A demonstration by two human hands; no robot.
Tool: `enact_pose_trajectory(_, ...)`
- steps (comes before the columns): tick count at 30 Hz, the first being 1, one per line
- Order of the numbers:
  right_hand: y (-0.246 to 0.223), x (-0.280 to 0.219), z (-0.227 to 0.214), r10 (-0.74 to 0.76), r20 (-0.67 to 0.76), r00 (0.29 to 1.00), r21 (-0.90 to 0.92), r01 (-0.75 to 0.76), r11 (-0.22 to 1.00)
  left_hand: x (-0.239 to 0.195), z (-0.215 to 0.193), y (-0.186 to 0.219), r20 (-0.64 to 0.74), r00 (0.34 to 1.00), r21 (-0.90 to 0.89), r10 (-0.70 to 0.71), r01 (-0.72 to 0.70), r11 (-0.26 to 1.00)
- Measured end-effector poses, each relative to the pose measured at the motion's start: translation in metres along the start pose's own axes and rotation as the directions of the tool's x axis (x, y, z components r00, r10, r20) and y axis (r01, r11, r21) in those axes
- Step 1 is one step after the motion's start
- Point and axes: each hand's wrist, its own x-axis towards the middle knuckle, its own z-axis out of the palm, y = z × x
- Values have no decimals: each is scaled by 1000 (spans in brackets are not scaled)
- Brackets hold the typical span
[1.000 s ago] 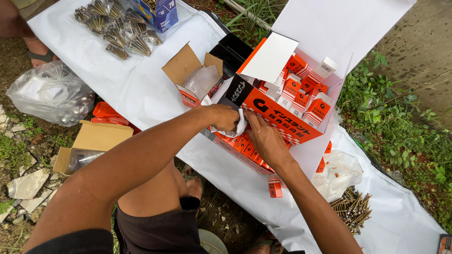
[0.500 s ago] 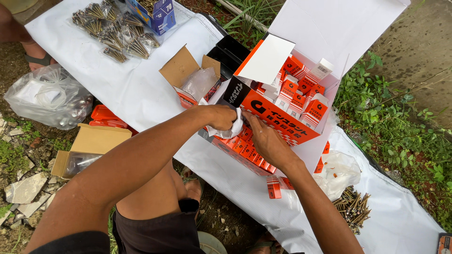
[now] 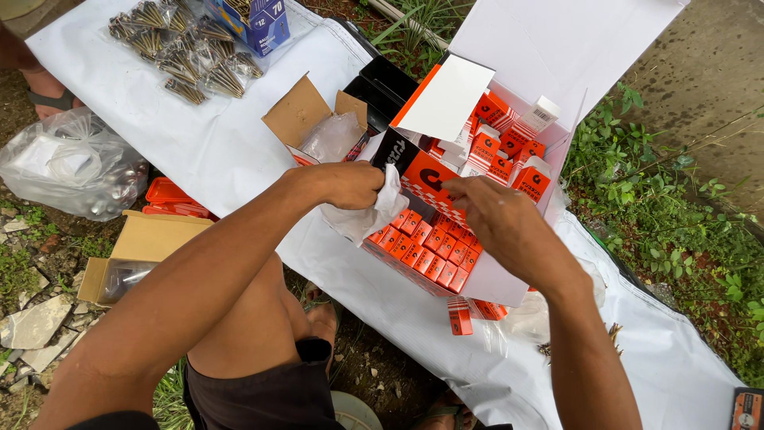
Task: The person uses a cloth to wipe down small orange boxes and then places them inside a larger white box.
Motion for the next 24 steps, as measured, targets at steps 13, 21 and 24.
enact_pose_trajectory(13,47,5,-55,-127,-442,888,-558,-160,815,-34,-19,28,-165,986,-15,-17,15,1000)
enact_pose_trajectory(21,100,76,-75,223,-156,962,-771,-260,581,-36,-21,29,-401,869,-166,288,-379,910)
enact_pose_trajectory(24,86,67,-78,119,-174,977,-677,-207,707,-55,-28,49,-533,797,-379,284,-525,762)
